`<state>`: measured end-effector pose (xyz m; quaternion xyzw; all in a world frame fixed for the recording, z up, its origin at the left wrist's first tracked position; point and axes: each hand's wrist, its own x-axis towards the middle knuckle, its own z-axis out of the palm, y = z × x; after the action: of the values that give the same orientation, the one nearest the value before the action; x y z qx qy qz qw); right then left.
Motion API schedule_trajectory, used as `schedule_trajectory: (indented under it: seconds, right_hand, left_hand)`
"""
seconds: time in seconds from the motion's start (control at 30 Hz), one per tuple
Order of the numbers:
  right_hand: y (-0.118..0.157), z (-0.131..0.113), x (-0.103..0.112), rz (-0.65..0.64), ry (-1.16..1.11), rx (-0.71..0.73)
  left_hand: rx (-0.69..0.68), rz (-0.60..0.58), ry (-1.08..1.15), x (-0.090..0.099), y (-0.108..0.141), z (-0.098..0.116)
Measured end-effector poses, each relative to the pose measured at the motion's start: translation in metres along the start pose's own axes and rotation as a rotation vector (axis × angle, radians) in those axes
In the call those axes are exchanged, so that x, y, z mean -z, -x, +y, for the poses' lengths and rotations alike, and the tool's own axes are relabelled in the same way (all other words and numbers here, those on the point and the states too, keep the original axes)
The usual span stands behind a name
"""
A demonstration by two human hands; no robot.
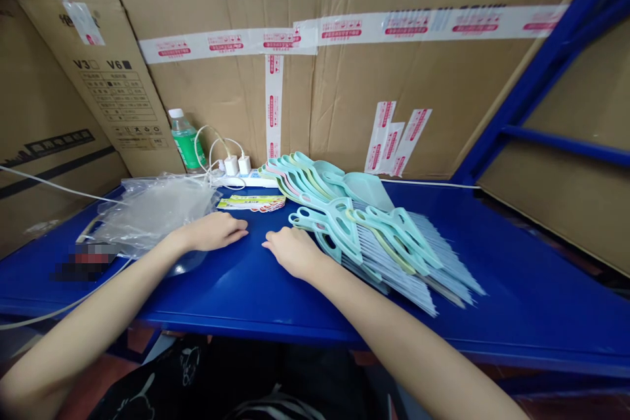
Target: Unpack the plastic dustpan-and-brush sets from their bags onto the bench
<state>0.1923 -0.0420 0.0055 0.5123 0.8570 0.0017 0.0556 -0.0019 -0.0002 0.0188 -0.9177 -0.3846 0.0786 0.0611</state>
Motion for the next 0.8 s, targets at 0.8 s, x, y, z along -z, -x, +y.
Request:
schedule_trajectory:
  seconds: [0.8]
  right_hand:
    - [0.007,-0.006,0.018,-0.053,-0.024,-0.098]
  left_hand:
    - [0.043,-0.043,0.016,0.003,-0.001,0.003]
